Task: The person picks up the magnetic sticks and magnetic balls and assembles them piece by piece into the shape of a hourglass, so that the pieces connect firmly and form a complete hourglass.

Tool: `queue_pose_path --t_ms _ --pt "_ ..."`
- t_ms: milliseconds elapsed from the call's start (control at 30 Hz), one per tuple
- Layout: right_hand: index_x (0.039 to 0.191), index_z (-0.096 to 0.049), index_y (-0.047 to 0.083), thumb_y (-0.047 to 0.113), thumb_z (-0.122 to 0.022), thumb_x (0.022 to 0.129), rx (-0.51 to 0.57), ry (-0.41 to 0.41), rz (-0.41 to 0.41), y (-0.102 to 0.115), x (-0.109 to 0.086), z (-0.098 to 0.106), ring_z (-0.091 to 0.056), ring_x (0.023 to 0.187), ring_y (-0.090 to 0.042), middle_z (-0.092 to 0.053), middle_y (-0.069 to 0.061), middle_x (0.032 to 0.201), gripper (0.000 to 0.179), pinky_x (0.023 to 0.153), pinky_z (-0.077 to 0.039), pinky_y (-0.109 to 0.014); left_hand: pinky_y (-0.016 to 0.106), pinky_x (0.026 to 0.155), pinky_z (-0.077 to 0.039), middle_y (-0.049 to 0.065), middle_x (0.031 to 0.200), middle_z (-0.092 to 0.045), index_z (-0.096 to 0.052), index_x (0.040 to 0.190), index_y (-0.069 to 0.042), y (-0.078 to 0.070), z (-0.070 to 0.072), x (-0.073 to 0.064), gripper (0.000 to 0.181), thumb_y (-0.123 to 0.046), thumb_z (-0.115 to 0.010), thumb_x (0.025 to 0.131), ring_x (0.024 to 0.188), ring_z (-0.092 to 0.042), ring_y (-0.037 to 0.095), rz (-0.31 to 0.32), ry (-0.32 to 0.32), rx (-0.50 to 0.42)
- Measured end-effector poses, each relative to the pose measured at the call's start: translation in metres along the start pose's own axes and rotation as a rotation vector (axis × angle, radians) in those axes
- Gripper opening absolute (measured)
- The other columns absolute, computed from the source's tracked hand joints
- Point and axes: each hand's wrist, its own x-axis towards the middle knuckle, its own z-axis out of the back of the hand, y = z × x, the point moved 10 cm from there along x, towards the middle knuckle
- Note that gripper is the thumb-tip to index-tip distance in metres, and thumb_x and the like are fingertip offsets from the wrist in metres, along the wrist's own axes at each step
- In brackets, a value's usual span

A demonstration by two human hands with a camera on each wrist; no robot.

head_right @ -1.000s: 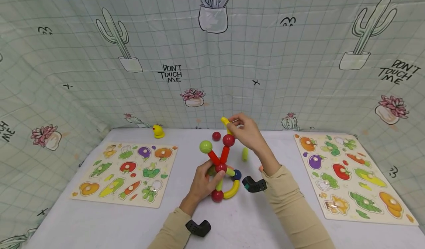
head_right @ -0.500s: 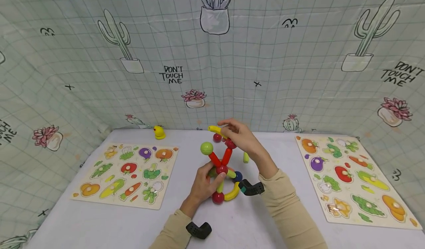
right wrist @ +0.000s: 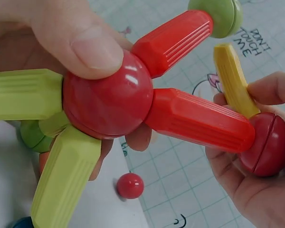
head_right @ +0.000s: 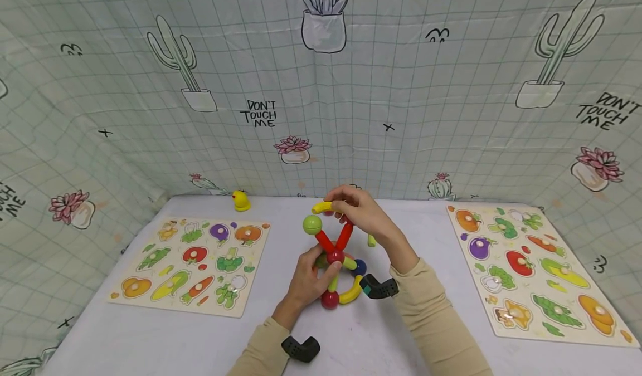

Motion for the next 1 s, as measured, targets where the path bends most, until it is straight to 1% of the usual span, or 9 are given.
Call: queue_pose_path --t_ms 100,200,333,467,567,667,800,900,1000 --pt "0.114 -0.060 0.014 0.025 -0.051 0.097 -0.001 0.014 0.009 0.001 -0.001 -0.001 -0.055 0.079 -0.023 -0.062 -0.007 0.096 0.022 0.068 -0.051 -0.030 0.032 0.093 -0.047 -0.001 0.102 -0.067 -0.059 0.111 -0.014 0.000 0.000 0.000 0.024 -0.027 -0.057 0.091 0.102 -0.058 0.013 -0.005 -0.005 0.027" --pt "0.112 -0.061 0.016 0.026 -0.051 0.096 -0.001 0.020 -0.002 0.001 -0.001 -0.001 -0.055 0.079 -0.023 -0.062 -0.008 0.096 0.020 0.068 -0.051 -0.029 0.032 0.092 -0.047 -0.001 0.103 -0.066 -0.058 0.110 -0.014 -0.001 -0.001 0.000 0.024 -0.028 -0.057 0.091 0.101 -0.057 0.013 -0.013 -0.013 0.067" --pt "0.111 -0.061 0.015 0.024 -0.051 0.096 -0.020 0.036 -0.003 0.000 0.001 -0.002 -0.055 0.080 -0.024 -0.062 -0.008 0.097 0.020 0.069 -0.051 -0.029 0.032 0.092 -0.046 -0.002 0.110 -0.064 -0.055 0.117 -0.015 -0.003 0.000 0.000 0.030 -0.028 -0.056 0.090 0.103 -0.055 0.013 0.000 -0.020 0.092" --pt "0.112 -0.061 0.013 0.023 -0.051 0.096 -0.046 0.057 0.006 0.001 0.002 -0.004 -0.055 0.084 -0.028 -0.061 -0.010 0.101 0.021 0.073 -0.050 -0.029 0.034 0.093 -0.047 -0.002 0.117 -0.061 -0.046 0.130 -0.017 -0.002 0.001 0.001 0.045 -0.029 -0.056 0.089 0.106 -0.053 0.013 0.036 -0.029 0.066" --pt "0.112 -0.061 0.013 0.023 -0.050 0.097 -0.063 0.070 0.011 0.002 0.001 -0.004 -0.055 0.086 -0.028 -0.062 -0.013 0.105 0.021 0.074 -0.051 -0.030 0.036 0.093 -0.048 -0.002 0.117 -0.060 -0.041 0.135 -0.018 -0.002 0.002 0.001 0.050 -0.030 -0.056 0.088 0.106 -0.053 0.013 0.045 -0.031 0.040" --pt "0.114 -0.060 0.013 0.024 -0.050 0.097 -0.074 0.091 0.019 0.005 0.001 -0.005 -0.056 0.086 -0.027 -0.062 -0.014 0.105 0.022 0.074 -0.052 -0.031 0.036 0.094 -0.047 -0.002 0.118 -0.060 -0.042 0.133 -0.017 -0.003 0.002 0.002 0.048 -0.030 -0.056 0.089 0.107 -0.053 0.013 0.036 -0.034 0.038" --pt "0.114 -0.059 0.013 0.024 -0.050 0.098 -0.091 0.107 0.032 0.007 0.001 -0.007 -0.057 0.086 -0.026 -0.061 -0.011 0.103 0.022 0.073 -0.053 -0.031 0.035 0.094 -0.048 -0.001 0.120 -0.059 -0.046 0.131 -0.014 -0.005 0.002 0.003 0.044 -0.029 -0.056 0.091 0.110 -0.053 0.012 -0.005 -0.045 0.033" --pt "0.114 -0.059 0.012 0.025 -0.050 0.098 -0.101 0.106 0.044 0.009 0.001 -0.007 -0.058 0.087 -0.026 -0.062 -0.010 0.105 0.023 0.075 -0.053 -0.032 0.036 0.097 -0.046 0.001 0.116 -0.061 -0.050 0.128 -0.014 -0.003 0.001 0.004 0.039 -0.027 -0.057 0.092 0.111 -0.054 0.013 -0.002 -0.046 -0.031" --pt "0.115 -0.059 0.011 0.026 -0.049 0.098 -0.103 0.102 0.047 0.011 0.000 -0.009 -0.060 0.089 -0.025 -0.062 -0.010 0.110 0.024 0.078 -0.053 -0.033 0.037 0.101 -0.043 0.001 0.107 -0.065 -0.054 0.123 -0.013 0.001 -0.003 0.003 0.033 -0.023 -0.058 0.092 0.110 -0.055 0.013 0.037 -0.033 -0.117"
